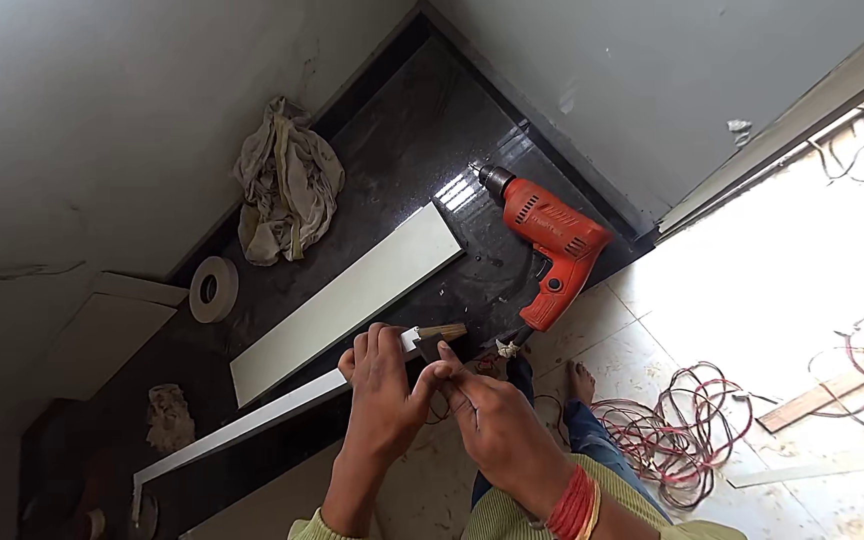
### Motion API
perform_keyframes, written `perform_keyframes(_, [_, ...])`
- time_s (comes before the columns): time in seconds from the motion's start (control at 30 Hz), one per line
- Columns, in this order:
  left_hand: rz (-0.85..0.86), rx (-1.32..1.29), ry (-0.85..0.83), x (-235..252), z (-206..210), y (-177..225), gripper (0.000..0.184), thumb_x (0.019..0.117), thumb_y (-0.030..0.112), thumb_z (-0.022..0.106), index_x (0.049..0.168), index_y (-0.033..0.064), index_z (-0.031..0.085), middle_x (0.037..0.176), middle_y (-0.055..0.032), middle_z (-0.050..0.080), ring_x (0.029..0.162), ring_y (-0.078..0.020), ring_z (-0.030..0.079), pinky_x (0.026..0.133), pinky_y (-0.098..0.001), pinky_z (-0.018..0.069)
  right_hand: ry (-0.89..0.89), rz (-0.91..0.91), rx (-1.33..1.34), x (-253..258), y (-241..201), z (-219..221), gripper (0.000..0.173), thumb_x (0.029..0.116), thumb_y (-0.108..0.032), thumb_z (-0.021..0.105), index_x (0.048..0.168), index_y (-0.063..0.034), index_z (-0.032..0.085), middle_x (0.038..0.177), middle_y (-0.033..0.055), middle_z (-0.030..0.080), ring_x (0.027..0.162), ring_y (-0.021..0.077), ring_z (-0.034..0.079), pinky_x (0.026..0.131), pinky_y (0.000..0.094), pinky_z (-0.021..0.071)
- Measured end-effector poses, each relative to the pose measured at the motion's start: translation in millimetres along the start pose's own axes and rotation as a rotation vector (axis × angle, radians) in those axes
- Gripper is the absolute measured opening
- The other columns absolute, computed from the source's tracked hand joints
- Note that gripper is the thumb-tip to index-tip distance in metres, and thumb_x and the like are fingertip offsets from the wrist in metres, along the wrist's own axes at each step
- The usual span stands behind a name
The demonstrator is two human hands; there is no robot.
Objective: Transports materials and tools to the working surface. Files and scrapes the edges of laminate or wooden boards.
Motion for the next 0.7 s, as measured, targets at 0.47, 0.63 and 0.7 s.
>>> perform_keyframes(0.47, [-0.037,0.003,0.024,-0.1,0.3,4.5,0.086,0.0939,0.08,0.026,0.113,0.005,0.064,0.109,-0.0106,0.063,0.111,-0.0306,0.057,0.099,-0.0589,0.0338,-0.064,0.018,-0.005,6.6,-2.3,-4.4,0.047,0.1106,-0.034,0.04,0.149,-0.0108,0.055,0.094,0.01,0.074,0.083,0.0234,0.072,0.078,0.0394,0.0593])
perform_keyframes(0.63, [-0.05,0.001,0.035,2.9,0.5,3.6,0.082,0.0951,0.077,0.029,0.111,0.0046,0.065,0.107,-0.0103,0.063,0.108,-0.0308,0.058,0.097,-0.058,0.0348,-0.1,0.071,-0.017,11.0,-5.9,-5.2,0.048,0.1106,-0.033,0.04,0.151,-0.0109,0.053,0.093,0.0117,0.073,0.082,0.0257,0.072,0.078,0.0405,0.0585])
perform_keyframes(0.7, [-0.036,-0.014,0.035,2.0,-1.1,5.8,0.087,0.0933,0.081,0.026,0.112,0.0045,0.065,0.107,-0.0102,0.063,0.107,-0.0302,0.058,0.095,-0.0571,0.0357,-0.096,0.02,0.02,9.2,-4.0,-8.6,0.048,0.1106,-0.033,0.041,0.15,-0.0097,0.053,0.093,0.0124,0.074,0.083,0.0261,0.072,0.079,0.041,0.0585])
Point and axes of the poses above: each hand's wrist, its own x-axis towards the middle knuckle, its own z-axis out of the palm, y = z × x, the point moved 4 cm from there along x, towards the middle knuckle
